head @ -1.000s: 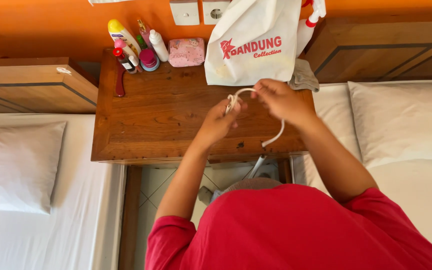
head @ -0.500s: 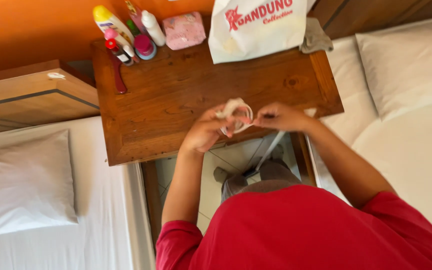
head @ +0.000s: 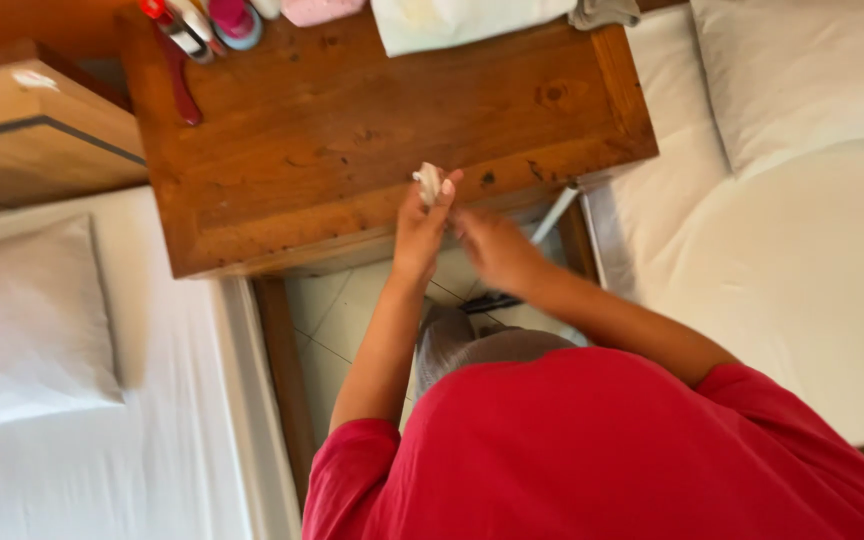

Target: The person mops the floor between two beds by first sweeping the area with a broom, then mopping with a mop held in both hands.

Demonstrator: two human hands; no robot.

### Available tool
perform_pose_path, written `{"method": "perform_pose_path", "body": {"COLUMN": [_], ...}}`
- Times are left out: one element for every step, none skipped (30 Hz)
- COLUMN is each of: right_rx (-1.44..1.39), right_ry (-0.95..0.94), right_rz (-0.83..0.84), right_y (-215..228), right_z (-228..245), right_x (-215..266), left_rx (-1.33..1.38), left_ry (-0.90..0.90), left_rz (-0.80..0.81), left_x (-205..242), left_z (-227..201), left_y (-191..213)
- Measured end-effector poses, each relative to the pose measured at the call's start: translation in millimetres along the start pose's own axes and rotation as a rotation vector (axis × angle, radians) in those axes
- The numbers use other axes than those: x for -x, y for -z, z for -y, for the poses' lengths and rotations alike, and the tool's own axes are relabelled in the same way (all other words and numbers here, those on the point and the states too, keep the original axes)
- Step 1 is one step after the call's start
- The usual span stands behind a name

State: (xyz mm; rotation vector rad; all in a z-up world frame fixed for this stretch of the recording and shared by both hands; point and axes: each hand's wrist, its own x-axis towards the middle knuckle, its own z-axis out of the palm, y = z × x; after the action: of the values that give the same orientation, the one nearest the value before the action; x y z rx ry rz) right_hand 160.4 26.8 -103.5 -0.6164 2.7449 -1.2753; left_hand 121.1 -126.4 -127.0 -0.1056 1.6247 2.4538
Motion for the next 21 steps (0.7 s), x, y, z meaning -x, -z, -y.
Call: {"method": "perform_pose_path", "body": {"right_rx": [0.003,-0.06,-0.123,-0.13,-0.333,-0.534,-0.538,-0.647,-0.751,-0.749,-0.663,-0.575,-0.575,-0.357,-0.147,-0.152,-0.358,-0.566,-0.573,-0.491,-0.407], "right_ry": [-0.008,0.009,0.025,0.011,-0.074,-0.151,-0.157,-0.442,-0.731,-0.731,-0.838,-0.942,-0.941,-0.726,-0.499,-0.497,-0.584,-0.669,-0.67,-0.662,-0.648], "right_rz": [0.007,0.065,0.123,0.118,0.048,-0.024,-0.029,-0.155,-0.278,-0.27,-0.337,-0.394,-0.377,-0.445,-0.497,-0.469,-0.401,-0.339,-0.321,-0.182,-0.043], "right_y": [-1.8,-2.2,-2.0,-4.6,-7.6,-10.7,-21.7,-32.2,-43.6,-46.5,-50.5,-57.4,-70.1,-84.0,-99.6,-95.1,-91.0,-89.3,-101.0,-109.3,-118.0], "right_z": [0.6,1.0,0.8,-20.4,-41.6,-63.6,-103.2,-144.3,-185.4,-213.8,-242.7,-271.3,-313.3,-355.0,-396.4,-393.4,-390.6,-386.6,-381.5,-375.9,-369.4], "right_x": [20.7,36.9,52.4,71.5,91.0,107.0,117.1,123.7,129.1,125.7,121.0,114.7,115.0,112.0,108.0,101.9,95.0,83.7,82.2,86.0,89.7], "left_rx": [0.008,0.073,0.138,0.133,0.129,0.126,0.121,0.107,0.092,0.095,0.068,0.04,0.042,0.052,0.064,0.071,0.062,0.046,0.045,-0.078,-0.202], "left_ry": [0.008,0.021,0.035,0.049,0.058,0.058,0.065,0.134,0.204,0.203,0.213,0.224,0.223,0.26,0.298,0.302,0.315,0.326,0.327,0.325,0.324], "left_rz": [-0.002,-0.067,-0.131,-0.127,-0.126,-0.126,-0.122,-0.151,-0.18,-0.187,-0.209,-0.24,-0.256,-0.319,-0.382,-0.409,-0.442,-0.466,-0.485,-0.557,-0.627], "left_x": [9.7,15.0,19.4,29.2,38.9,45.6,58.6,68.3,77.3,84.4,90.4,97.6,100.5,103.4,106.2,110.6,115.0,115.6,113.1,112.5,112.3], "left_z": [16.7,30.8,45.1,55.8,66.7,76.2,76.7,76.7,76.6,83.2,90.0,96.8,112.4,127.6,142.8,155.5,168.0,177.3,179.2,182.2,184.9], "left_y": [0.3,0.7,0.3,1.8,3.4,6.1,3.9,2.2,1.6,0.5,0.5,2.1,6.6,12.1,18.7,24.6,30.6,40.2,46.1,49.8,54.5]}}
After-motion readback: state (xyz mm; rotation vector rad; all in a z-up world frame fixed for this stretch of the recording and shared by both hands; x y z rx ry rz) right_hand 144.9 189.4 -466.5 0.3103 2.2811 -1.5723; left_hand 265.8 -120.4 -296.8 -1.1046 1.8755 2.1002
